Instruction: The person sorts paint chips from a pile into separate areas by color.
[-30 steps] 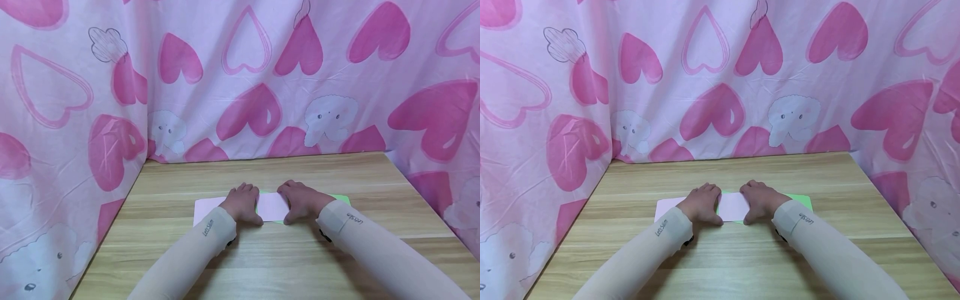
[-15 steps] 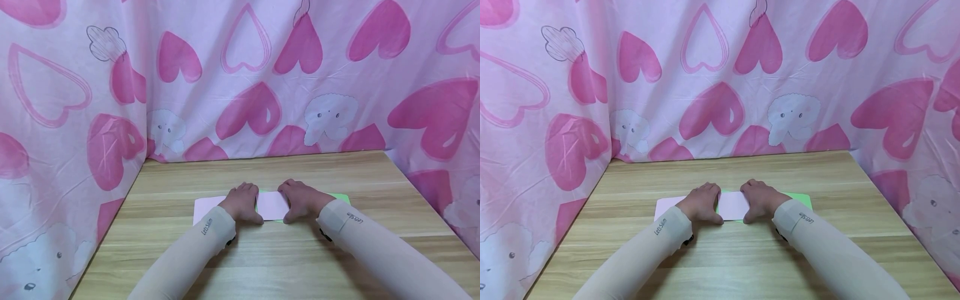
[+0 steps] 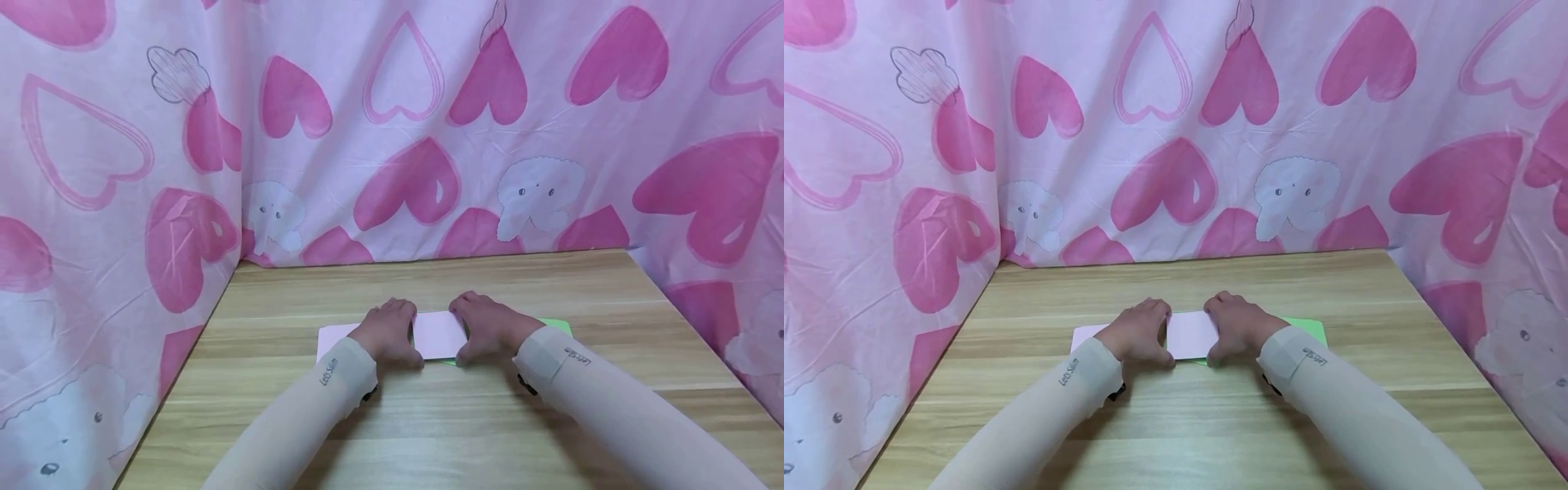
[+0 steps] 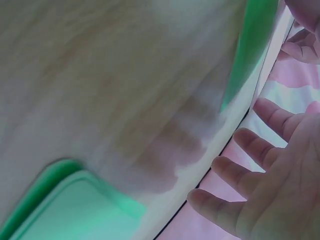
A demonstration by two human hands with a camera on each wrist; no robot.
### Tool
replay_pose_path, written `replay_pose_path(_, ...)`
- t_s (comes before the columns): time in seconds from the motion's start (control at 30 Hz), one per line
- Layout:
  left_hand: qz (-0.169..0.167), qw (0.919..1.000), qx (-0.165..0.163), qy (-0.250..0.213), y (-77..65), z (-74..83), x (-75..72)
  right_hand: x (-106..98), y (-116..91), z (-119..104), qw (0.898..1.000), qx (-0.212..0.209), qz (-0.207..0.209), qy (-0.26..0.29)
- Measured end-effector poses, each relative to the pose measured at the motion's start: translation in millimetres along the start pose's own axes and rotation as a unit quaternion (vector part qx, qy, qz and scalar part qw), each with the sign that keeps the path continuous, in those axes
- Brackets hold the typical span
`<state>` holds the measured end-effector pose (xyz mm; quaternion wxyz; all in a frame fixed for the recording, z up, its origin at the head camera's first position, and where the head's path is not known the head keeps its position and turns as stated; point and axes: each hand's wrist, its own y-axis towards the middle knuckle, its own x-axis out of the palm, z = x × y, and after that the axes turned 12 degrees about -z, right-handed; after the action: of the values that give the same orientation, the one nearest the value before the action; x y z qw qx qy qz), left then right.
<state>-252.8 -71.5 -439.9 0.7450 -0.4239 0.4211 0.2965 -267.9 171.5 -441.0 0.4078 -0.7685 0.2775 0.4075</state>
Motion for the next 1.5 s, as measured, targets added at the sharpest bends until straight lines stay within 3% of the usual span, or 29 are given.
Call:
replay_pose_path(0.27, 0.000, 0.9995, 0.000, -0.031, -15.4, -20.7, 1.5, 8, 9, -19, 1.000, -0.017, 0.006, 0.003)
replay_pose_path(0.77, 0.023, 0.9996, -0.007, -0.014, -47.3, -50.7, -0.1, 10, 20, -58, 0.999, -0.038, 0.011, 0.010)
replay_pose_path(0.9, 0.026, 0.9996, -0.012, -0.005, -55.3, -57.2, 0.3, 12, 24, -67, 0.998, -0.052, 0.017, -0.003)
replay_pose_path(1.1, 0.024, 0.9986, -0.045, -0.017, -70.2, -68.2, 0.0, 13, 32, -83, 0.997, -0.065, 0.017, -0.025)
replay_pose_path(1.5, 0.039, 0.9979, -0.046, -0.023, -84.0, -95.4, 2.6, 14, 49, -113, 0.996, -0.069, 0.019, -0.057)
